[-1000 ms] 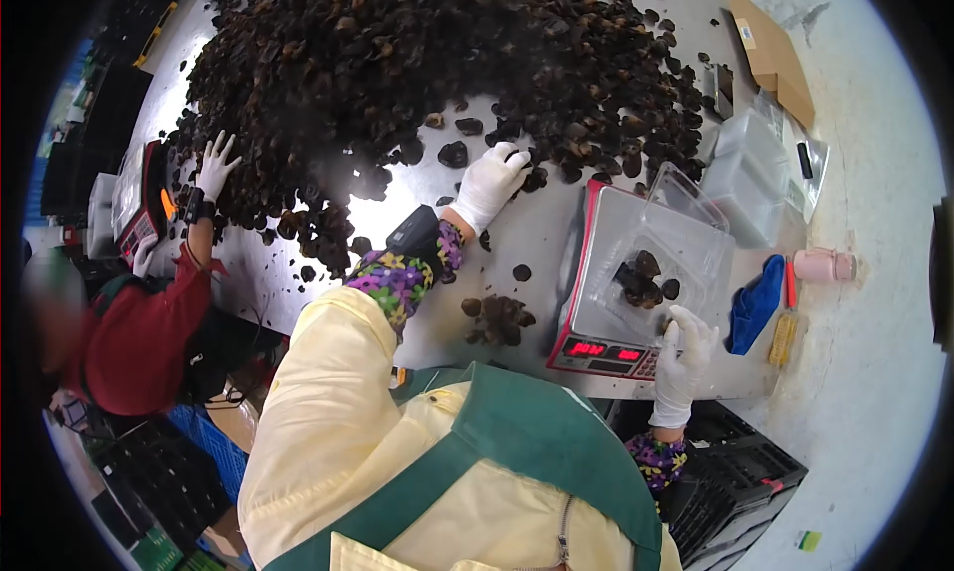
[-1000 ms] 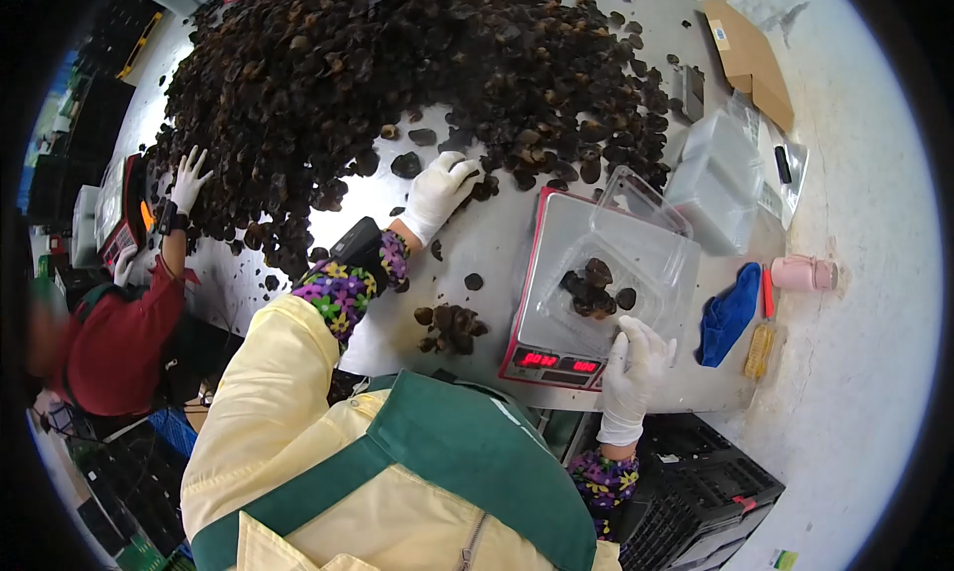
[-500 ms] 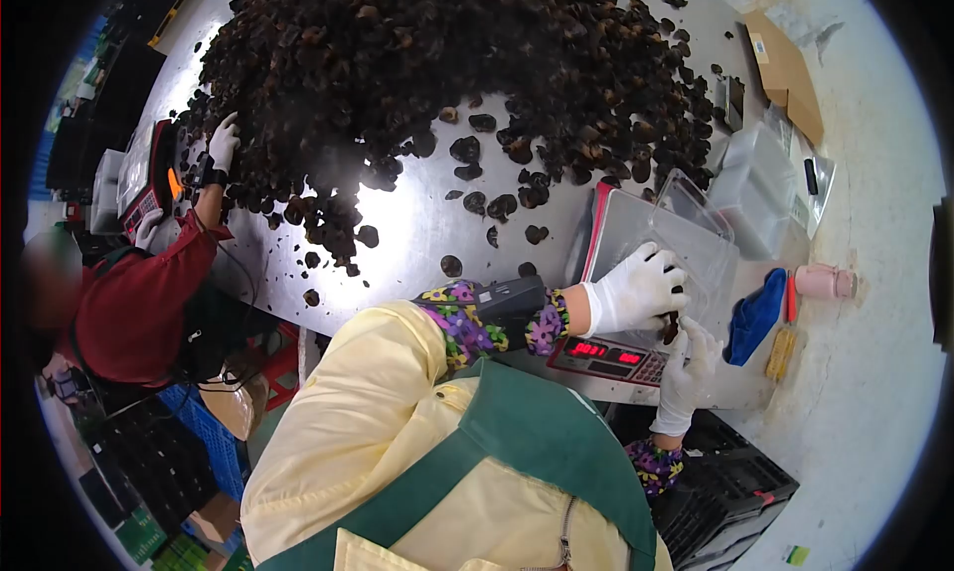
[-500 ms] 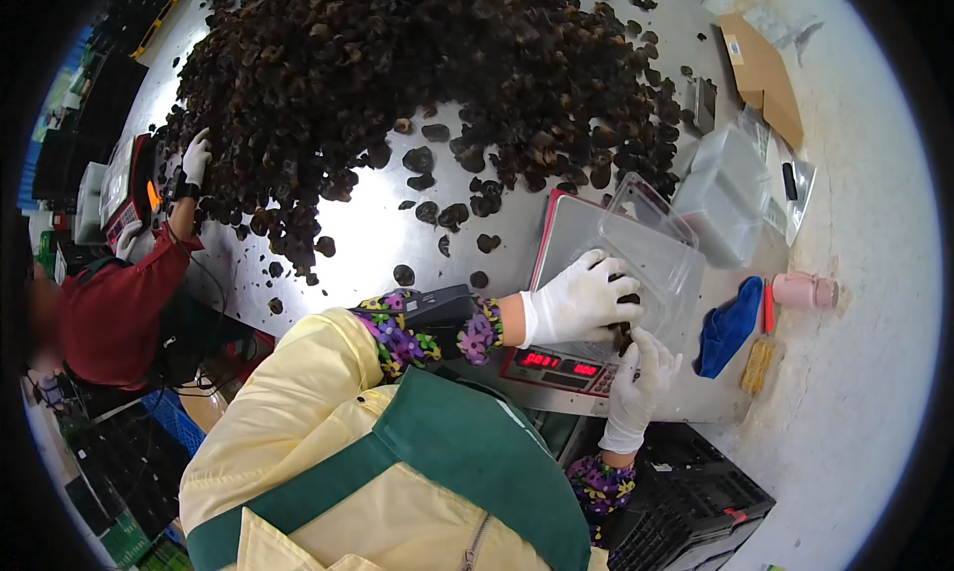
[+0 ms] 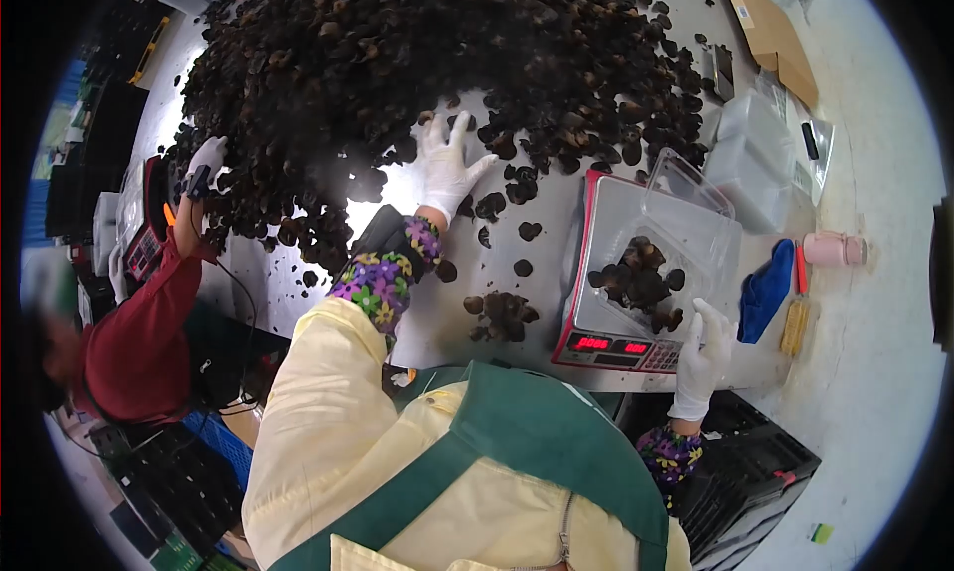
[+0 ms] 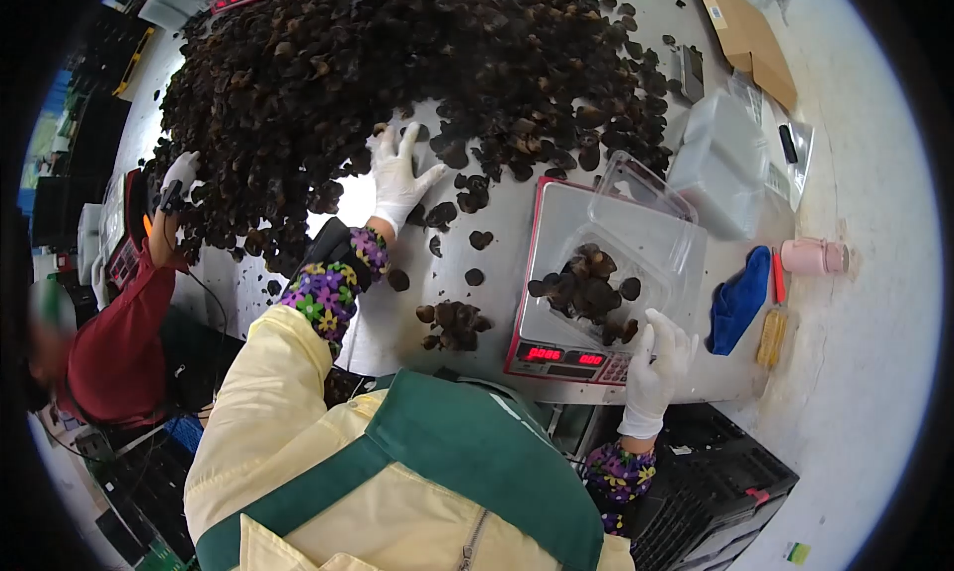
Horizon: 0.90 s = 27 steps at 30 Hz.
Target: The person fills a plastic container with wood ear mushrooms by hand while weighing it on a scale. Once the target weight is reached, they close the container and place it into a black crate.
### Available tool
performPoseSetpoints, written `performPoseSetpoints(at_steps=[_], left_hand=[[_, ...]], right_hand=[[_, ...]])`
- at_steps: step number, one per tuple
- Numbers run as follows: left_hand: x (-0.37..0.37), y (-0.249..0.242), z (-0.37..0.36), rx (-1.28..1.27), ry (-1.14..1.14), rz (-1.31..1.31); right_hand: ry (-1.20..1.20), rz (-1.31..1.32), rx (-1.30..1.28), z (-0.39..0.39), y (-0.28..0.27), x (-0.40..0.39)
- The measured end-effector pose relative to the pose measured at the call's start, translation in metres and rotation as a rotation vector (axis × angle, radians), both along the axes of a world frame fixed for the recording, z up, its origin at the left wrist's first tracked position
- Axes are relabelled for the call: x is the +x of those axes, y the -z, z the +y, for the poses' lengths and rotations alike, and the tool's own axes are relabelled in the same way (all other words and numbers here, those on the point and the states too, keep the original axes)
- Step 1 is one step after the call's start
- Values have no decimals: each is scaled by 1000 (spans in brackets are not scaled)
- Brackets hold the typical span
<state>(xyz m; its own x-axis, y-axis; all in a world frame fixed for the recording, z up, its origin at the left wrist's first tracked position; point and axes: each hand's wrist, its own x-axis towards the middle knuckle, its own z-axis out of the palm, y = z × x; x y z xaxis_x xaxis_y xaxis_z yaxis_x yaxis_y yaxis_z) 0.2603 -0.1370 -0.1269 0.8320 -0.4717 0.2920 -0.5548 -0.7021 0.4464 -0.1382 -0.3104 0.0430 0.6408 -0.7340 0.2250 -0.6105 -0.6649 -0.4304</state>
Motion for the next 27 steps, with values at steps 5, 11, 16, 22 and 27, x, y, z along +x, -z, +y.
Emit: performPoseSetpoints(at_steps=[5, 11, 16, 22, 27], left_hand=[[12, 2, -62, -42, 232, 45], [21, -21, -118, 201, 339, -40], [24, 8, -96, 99, 447, -120], [-8, -33, -49, -166, 375, -61], [-58, -90, -46, -472, 255, 63]], right_hand=[[22, 31, -8, 1, -2, 4], [47, 66, -21, 5, -3, -4], [77, 8, 20, 7, -3, -7], [84, -15, -62, 9, -4, -10], [-43, -74, 10, 18, -9, 16]])
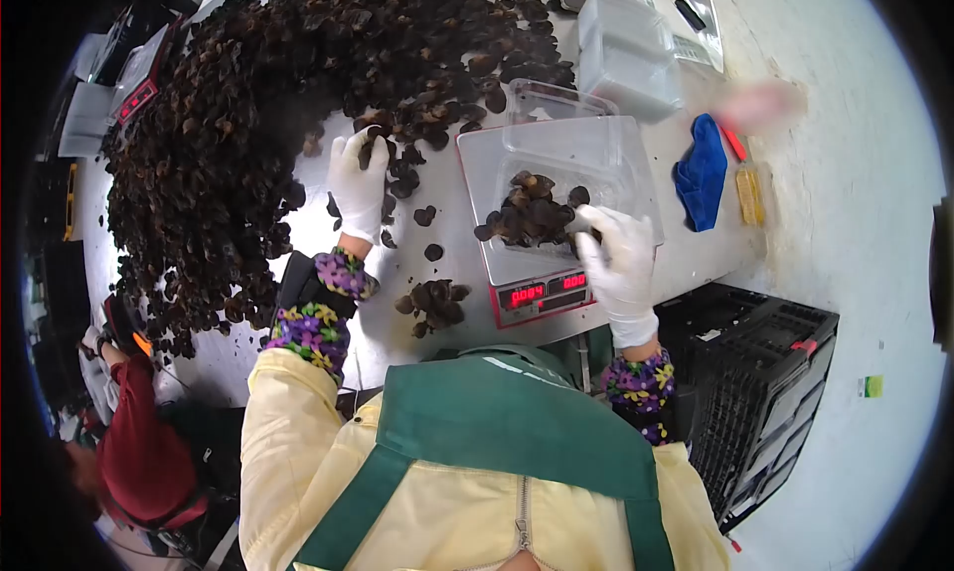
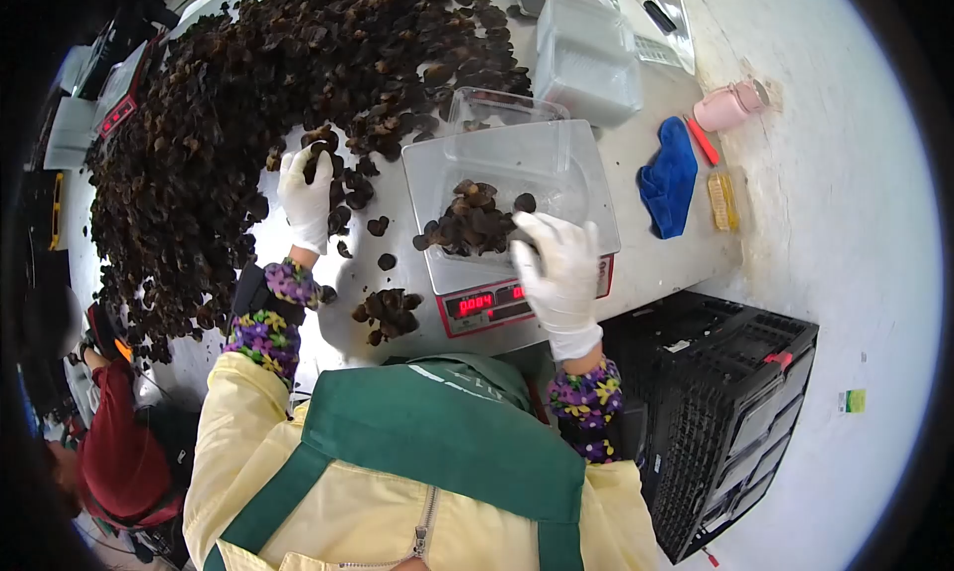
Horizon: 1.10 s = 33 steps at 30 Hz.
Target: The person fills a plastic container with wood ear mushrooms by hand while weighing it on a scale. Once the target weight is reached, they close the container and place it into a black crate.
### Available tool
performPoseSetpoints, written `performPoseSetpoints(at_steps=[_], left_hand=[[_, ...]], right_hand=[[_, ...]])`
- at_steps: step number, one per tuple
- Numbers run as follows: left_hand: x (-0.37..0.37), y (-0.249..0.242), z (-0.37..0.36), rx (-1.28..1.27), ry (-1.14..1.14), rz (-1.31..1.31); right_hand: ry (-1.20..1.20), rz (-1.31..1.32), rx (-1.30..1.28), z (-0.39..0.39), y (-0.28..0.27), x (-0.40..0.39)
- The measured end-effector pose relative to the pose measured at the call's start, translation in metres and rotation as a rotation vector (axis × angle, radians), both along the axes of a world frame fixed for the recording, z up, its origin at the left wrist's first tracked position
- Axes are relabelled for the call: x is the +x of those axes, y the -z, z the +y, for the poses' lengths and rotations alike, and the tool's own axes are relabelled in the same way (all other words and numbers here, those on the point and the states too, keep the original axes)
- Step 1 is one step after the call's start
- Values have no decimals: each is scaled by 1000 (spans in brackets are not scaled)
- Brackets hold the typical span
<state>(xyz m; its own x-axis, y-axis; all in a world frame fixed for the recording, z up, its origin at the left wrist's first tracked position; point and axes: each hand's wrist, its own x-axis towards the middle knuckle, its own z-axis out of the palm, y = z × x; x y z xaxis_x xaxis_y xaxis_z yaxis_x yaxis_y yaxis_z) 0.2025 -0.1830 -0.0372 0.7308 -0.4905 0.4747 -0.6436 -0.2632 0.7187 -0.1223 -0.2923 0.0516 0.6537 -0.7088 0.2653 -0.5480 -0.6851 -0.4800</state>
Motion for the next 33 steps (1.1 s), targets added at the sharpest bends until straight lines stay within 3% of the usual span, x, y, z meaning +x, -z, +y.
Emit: performPoseSetpoints(at_steps=[3, 4, 5, 9, 11, 13, 15, 17, 21, 23, 25, 27, 30, 31, 33], left_hand=[[-41, -26, -11, -156, 77, 142], [-62, -40, -16, -254, 108, 563], [-68, -30, -21, -257, 145, 395], [-117, -53, -40, -278, 251, 359], [-132, -68, -46, -270, 331, 153], [-147, -72, -48, -122, 433, 89], [-156, -63, -56, -33, 577, -69], [-163, -49, -61, 282, 691, -151], [-166, -59, -50, 255, 706, -280], [-155, -61, -35, 292, 760, -229], [-136, -56, -19, 122, 773, -38], [-104, -28, 3, 79, 596, 70], [-42, 20, 43, 148, 12, 72], [-22, 41, 57, 297, -213, 18], [5, 52, 79, 474, -293, -46]], right_hand=[[-130, 144, -33, 15, 3, 31], [-160, 129, -79, 18, 8, 41], [-191, 113, -126, 19, 14, 47], [-248, 116, -123, 13, 34, 49], [-111, 41, -159, 3, 31, 39], [-2, -61, -157, -11, 31, 22], [25, 14, -61, -24, 30, -1], [77, -60, 5, -26, 26, -10], [108, -98, -16, -19, 27, -23], [141, -100, -2, -12, 18, -22], [128, -102, -9, -12, 16, -23], [119, -106, -20, -15, 11, -21], [100, -112, -40, -20, 7, -20], [98, -110, -39, -21, 7, -19], [77, -148, -19, -23, 8, -15]])
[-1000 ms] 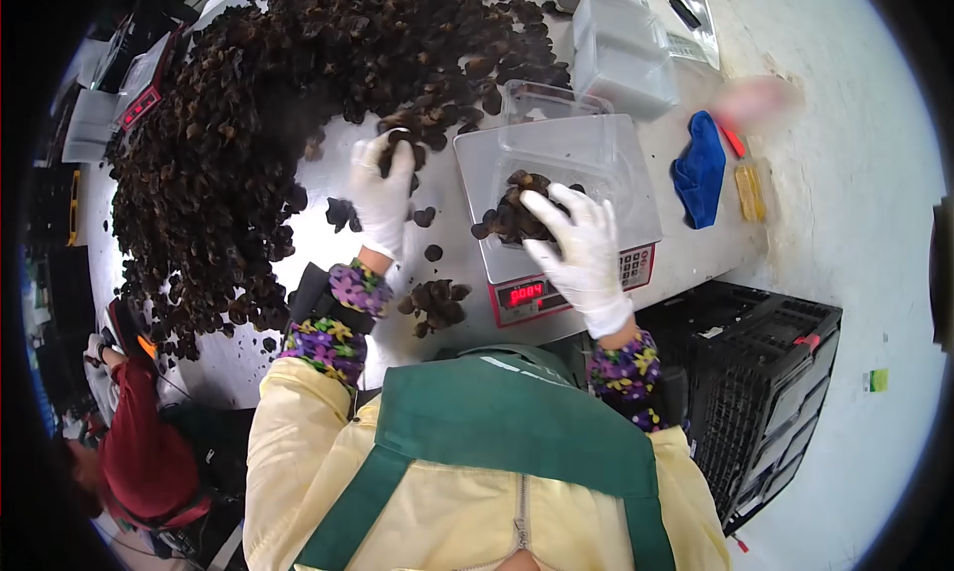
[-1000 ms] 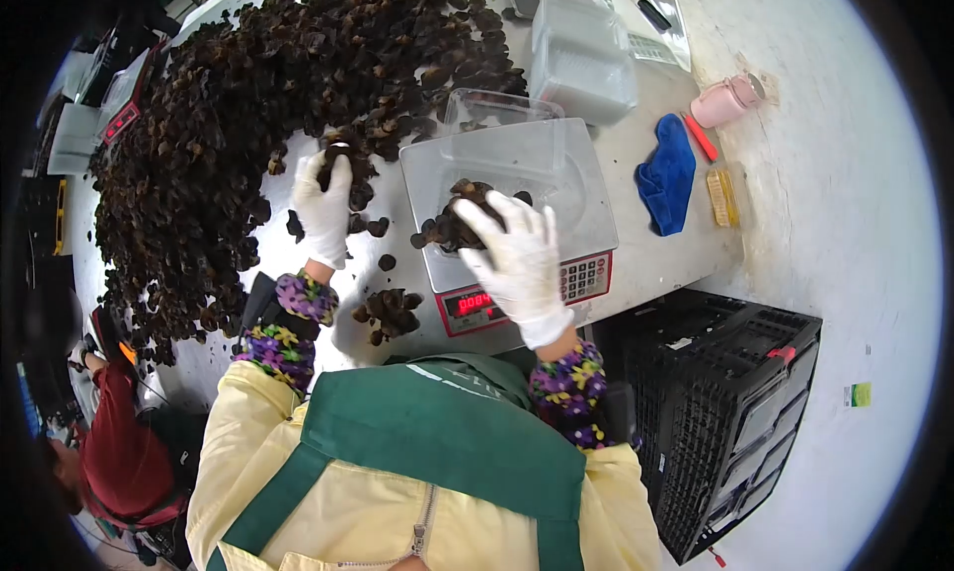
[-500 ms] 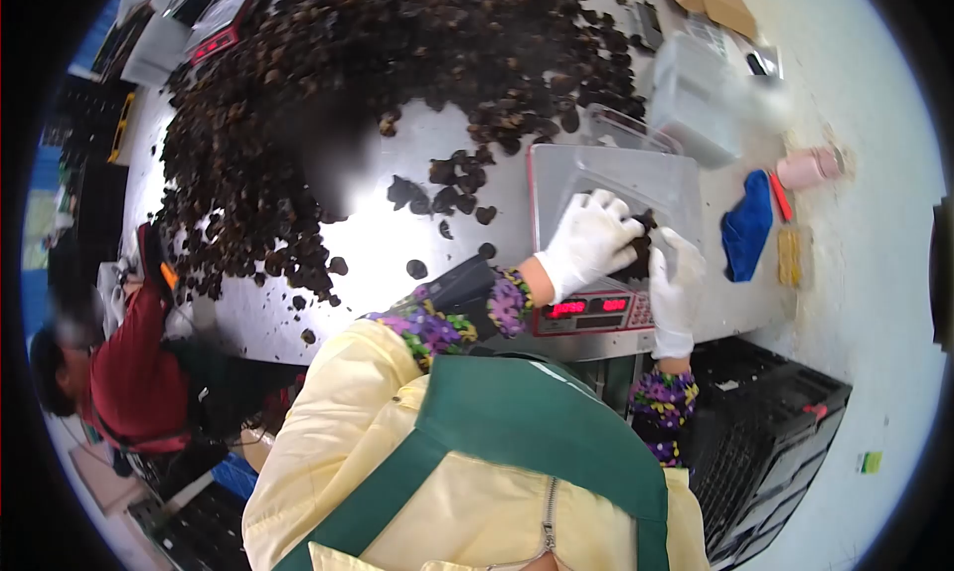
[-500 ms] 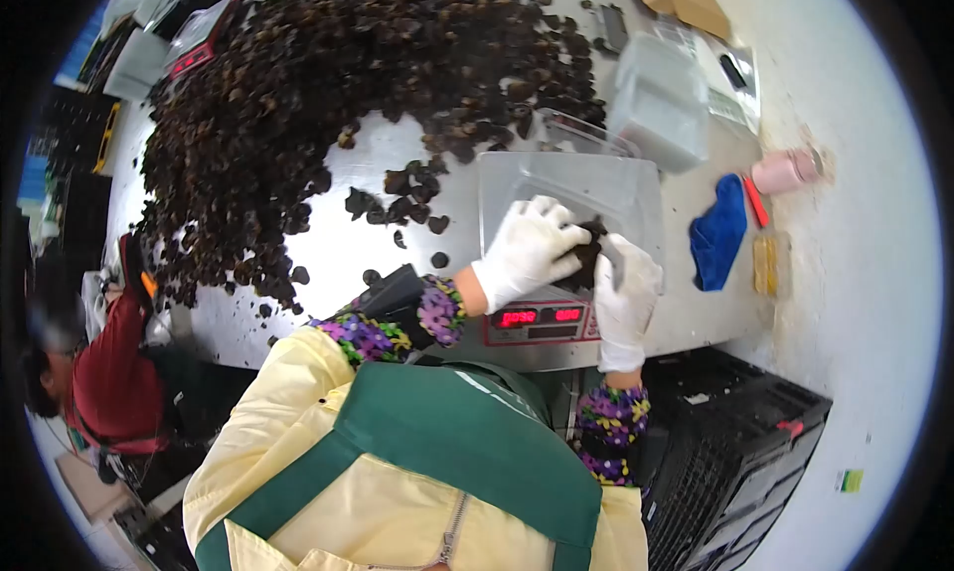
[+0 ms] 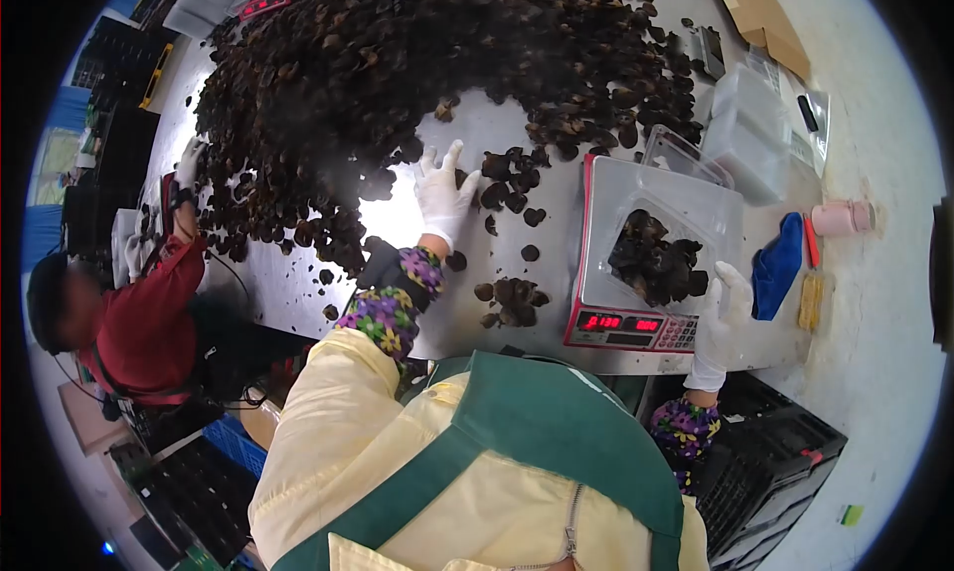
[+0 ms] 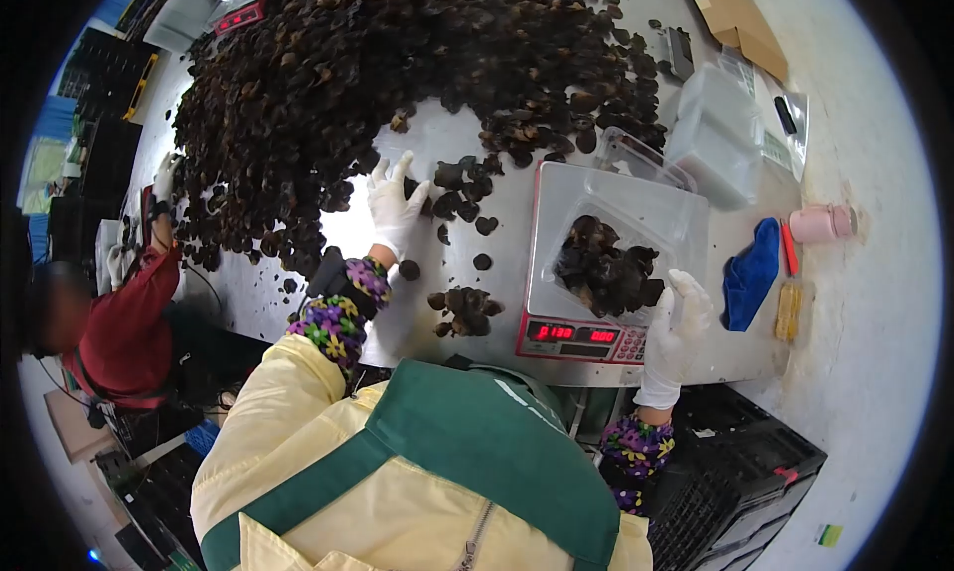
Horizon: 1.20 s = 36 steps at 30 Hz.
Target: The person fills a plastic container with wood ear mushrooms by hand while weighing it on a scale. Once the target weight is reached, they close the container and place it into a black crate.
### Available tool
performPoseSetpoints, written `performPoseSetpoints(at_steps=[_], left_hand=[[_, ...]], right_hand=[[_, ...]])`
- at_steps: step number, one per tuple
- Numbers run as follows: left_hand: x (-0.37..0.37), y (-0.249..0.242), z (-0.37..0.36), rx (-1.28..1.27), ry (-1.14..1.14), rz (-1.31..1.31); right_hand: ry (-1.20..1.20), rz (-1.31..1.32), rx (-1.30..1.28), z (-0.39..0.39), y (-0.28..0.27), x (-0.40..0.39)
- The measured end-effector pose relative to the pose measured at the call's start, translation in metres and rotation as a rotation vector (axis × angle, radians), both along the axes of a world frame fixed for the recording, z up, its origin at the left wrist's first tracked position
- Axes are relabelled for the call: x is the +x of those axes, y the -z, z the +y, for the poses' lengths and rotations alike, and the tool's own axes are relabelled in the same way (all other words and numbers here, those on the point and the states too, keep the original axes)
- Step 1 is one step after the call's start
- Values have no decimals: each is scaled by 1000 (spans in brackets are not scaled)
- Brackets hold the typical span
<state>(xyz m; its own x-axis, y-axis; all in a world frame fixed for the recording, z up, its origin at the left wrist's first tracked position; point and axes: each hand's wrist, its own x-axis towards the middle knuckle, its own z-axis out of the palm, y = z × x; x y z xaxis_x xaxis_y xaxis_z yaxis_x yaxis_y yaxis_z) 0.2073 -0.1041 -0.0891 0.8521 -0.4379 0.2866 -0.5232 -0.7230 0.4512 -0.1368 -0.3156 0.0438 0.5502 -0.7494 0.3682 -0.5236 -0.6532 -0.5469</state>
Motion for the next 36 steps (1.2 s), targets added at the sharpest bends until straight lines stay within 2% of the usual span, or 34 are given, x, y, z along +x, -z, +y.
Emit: performPoseSetpoints(at_steps=[2, 3, 5, 6, 8, 9, 10, 12, 13, 14, 16, 17, 18, 20, 23, 24, 26, 27, 28, 30, 31, 32, 35, 36], left_hand=[[31, 35, 24, 30, 271, 188], [39, 43, 31, 26, 265, 191], [51, 52, 39, -203, 246, 305], [57, 53, 42, -205, 244, 309], [66, 54, 45, -1057, -74, 1181], [64, 39, 43, -1294, -157, 1348], [60, 21, 37, -1294, -163, 1349], [54, -5, 26, -1331, -264, 1544], [60, 13, 20, -1304, -166, 1510], [57, 18, 12, -1094, -149, 1353], [48, 9, -4, -471, 47, 987], [35, 3, -15, -398, 178, 614], [32, 6, -21, -279, 200, 676], [29, 27, -28, -39, 394, 216], [34, 14, -24, 41, 382, 166], [32, 12, -25, -247, 195, 577], [38, 5, -18, -513, -10, 1044], [34, 1, -20, -676, 70, 948], [32, -3, -21, -672, 74, 950], [26, -15, -24, -411, 194, 908], [28, 0, -29, -191, 301, 645], [25, 15, -32, -95, 397, 427], [-8, 4, -53, 193, 318, 369], [-10, 10, -56, 188, 338, 371]], right_hand=[[-1, 19, 10, 3, -5, 8], [4, 35, 18, 3, -8, 12], [-2, 72, -27, 2, -11, 14], [-3, 106, -68, 3, -11, 14], [-15, 93, -59, 1, -11, 14], [-28, 77, -49, 1, -11, 13], [-31, 81, -47, 1, -10, 13], [-32, 68, -36, 0, -9, 14], [-32, 71, -36, 1, -10, 16], [-28, 65, -25, 3, -11, 18], [-21, 60, -20, 4, -14, 21], [-29, 58, -21, 5, -15, 21], [-36, 54, -23, 4, -16, 22], [-29, 46, -14, 4, -16, 20], [-17, 60, -20, 1, -12, 13], [-9, 85, -36, 0, -11, 9], [-2, 87, -36, -2, -8, 1], [-6, 86, -42, -3, -6, 0], [0, 86, -41, -3, -6, 0], [-9, 67, -33, -3, -7, 0], [-6, 66, -34, -3, -8, 1], [2, 55, -21, -2, -9, 4], [8, 28, -25, 1, -14, 13], [8, 16, -37, 3, -16, 13]])
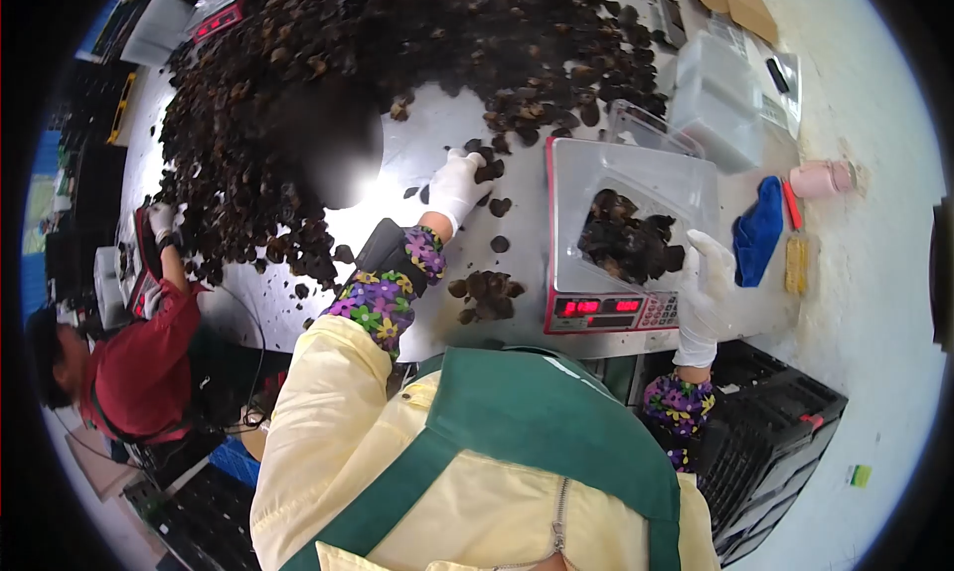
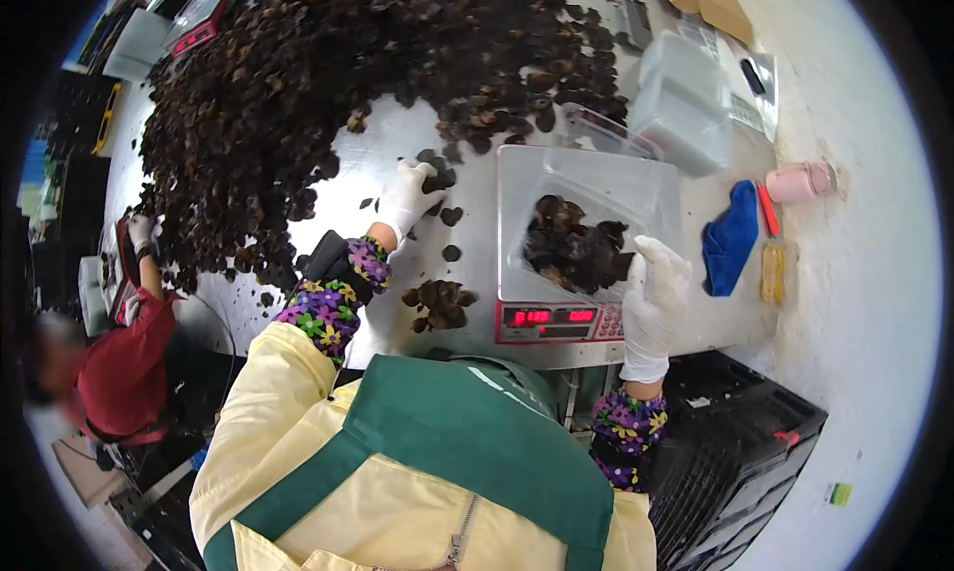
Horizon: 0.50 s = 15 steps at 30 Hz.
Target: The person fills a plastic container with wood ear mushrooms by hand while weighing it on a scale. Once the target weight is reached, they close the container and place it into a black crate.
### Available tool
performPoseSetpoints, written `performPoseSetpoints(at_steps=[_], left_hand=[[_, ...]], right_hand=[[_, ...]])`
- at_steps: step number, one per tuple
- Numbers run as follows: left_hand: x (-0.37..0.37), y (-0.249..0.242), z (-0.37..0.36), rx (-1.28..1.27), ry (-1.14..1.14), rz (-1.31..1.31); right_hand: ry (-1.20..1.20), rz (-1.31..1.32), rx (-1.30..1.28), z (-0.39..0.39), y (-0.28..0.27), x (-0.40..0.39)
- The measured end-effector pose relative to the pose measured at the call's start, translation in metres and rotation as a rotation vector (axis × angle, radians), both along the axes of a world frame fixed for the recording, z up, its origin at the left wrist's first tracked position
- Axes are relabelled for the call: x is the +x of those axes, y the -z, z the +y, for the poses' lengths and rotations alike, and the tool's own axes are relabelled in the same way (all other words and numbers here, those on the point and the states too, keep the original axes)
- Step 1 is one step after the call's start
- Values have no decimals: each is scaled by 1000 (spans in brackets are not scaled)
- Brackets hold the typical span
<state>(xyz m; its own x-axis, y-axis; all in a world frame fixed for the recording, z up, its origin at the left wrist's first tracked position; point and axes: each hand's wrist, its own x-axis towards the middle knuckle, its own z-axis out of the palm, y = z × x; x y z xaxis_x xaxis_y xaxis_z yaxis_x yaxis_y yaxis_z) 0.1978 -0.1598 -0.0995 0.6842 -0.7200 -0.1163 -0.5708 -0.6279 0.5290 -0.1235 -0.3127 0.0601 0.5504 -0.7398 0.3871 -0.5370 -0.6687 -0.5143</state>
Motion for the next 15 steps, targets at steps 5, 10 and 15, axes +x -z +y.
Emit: performPoseSetpoints(at_steps=[5, 10, 15], left_hand=[[-3, -2, -9, -232, 17, 7], [-68, -110, -42, -545, 197, 62], [-147, -132, -85, -560, 556, 35]], right_hand=[[15, 20, -42, -5, 3, -20], [82, -12, -10, -3, 12, -31], [17, -20, -48, -1, 10, -25]])
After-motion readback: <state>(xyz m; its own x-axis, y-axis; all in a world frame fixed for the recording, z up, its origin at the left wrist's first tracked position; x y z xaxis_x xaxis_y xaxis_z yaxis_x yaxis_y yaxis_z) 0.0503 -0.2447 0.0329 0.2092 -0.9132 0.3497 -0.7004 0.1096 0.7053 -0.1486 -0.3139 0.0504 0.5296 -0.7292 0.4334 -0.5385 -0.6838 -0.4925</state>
